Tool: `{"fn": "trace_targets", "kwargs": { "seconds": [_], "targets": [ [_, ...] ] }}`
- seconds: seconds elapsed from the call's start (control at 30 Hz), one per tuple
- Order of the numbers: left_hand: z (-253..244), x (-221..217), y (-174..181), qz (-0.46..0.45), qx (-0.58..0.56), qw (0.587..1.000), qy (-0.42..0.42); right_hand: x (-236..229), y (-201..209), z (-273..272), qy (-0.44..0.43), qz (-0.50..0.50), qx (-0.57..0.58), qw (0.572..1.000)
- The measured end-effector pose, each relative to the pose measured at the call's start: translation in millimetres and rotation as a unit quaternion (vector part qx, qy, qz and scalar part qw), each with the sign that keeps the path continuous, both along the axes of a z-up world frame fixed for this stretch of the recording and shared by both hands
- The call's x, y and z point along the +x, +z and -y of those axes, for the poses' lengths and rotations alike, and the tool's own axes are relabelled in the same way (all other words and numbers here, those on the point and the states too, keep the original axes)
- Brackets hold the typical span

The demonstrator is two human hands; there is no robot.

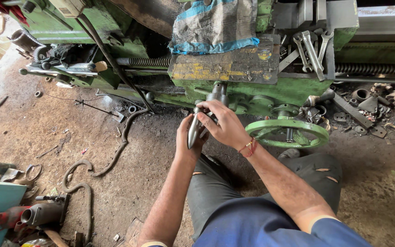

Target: The person adjusts a metal lathe center on a lathe machine by hand and with a small rod tool.

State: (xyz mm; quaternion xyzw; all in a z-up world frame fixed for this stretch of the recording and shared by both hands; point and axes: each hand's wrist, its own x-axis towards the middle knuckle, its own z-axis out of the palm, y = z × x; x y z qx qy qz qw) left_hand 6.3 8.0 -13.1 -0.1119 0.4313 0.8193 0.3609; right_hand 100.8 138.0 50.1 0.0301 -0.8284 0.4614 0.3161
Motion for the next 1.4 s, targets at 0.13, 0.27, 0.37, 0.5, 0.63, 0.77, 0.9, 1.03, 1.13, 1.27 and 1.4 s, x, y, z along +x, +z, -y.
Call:
{"fn": "trace_targets", "kwargs": {
  "seconds": [0.13, 0.27, 0.37, 0.5, 0.63, 0.77, 0.9, 1.03, 1.13, 1.27, 1.4],
  "targets": [
    [1.5, 0.3, -5.7, -0.04, -0.026, 0.999, -0.018, -19.0, 0.1, -2.1, 0.023, 0.111, -0.03, 0.993],
    [-3.9, 1.1, -9.4, -0.04, 0.009, 0.998, -0.044, -27.9, -2.7, -1.9, 0.005, 0.166, -0.009, 0.986],
    [-15.0, 11.7, -15.4, -0.147, -0.049, 0.981, -0.113, -31.5, -5.9, 0.2, -0.013, 0.176, -0.001, 0.984],
    [-17.0, 2.3, -50.7, -0.687, -0.231, 0.667, -0.173, -32.5, -7.5, 1.6, -0.019, 0.173, 0.0, 0.985],
    [-23.4, -8.5, -83.4, -0.085, 0.249, 0.937, -0.23, -32.7, -8.1, -1.0, -0.01, 0.173, -0.007, 0.985],
    [-29.1, -10.8, -108.6, -0.219, 0.185, 0.915, -0.283, -33.2, -9.7, -4.2, 0.01, 0.16, -0.03, 0.987],
    [-30.7, -15.6, -135.5, -0.275, 0.214, 0.892, -0.289, -33.9, -14.2, -6.9, 0.028, 0.154, -0.06, 0.986],
    [-34.7, -24.6, -148.7, -0.211, 0.172, 0.916, -0.295, -35.6, -17.2, -9.4, 0.038, 0.164, -0.079, 0.983],
    [-34.2, -24.6, -151.0, -0.179, 0.172, 0.923, -0.295, -36.8, -21.8, -11.6, 0.056, 0.182, -0.107, 0.976],
    [-34.5, -21.4, -139.8, -0.161, 0.154, 0.935, -0.276, -38.7, -30.0, -16.8, 0.094, 0.149, -0.133, 0.975],
    [-30.4, -18.3, -134.0, -0.165, 0.152, 0.936, -0.271, -39.7, -35.2, -19.2, 0.102, 0.178, -0.158, 0.966]
  ]
}}
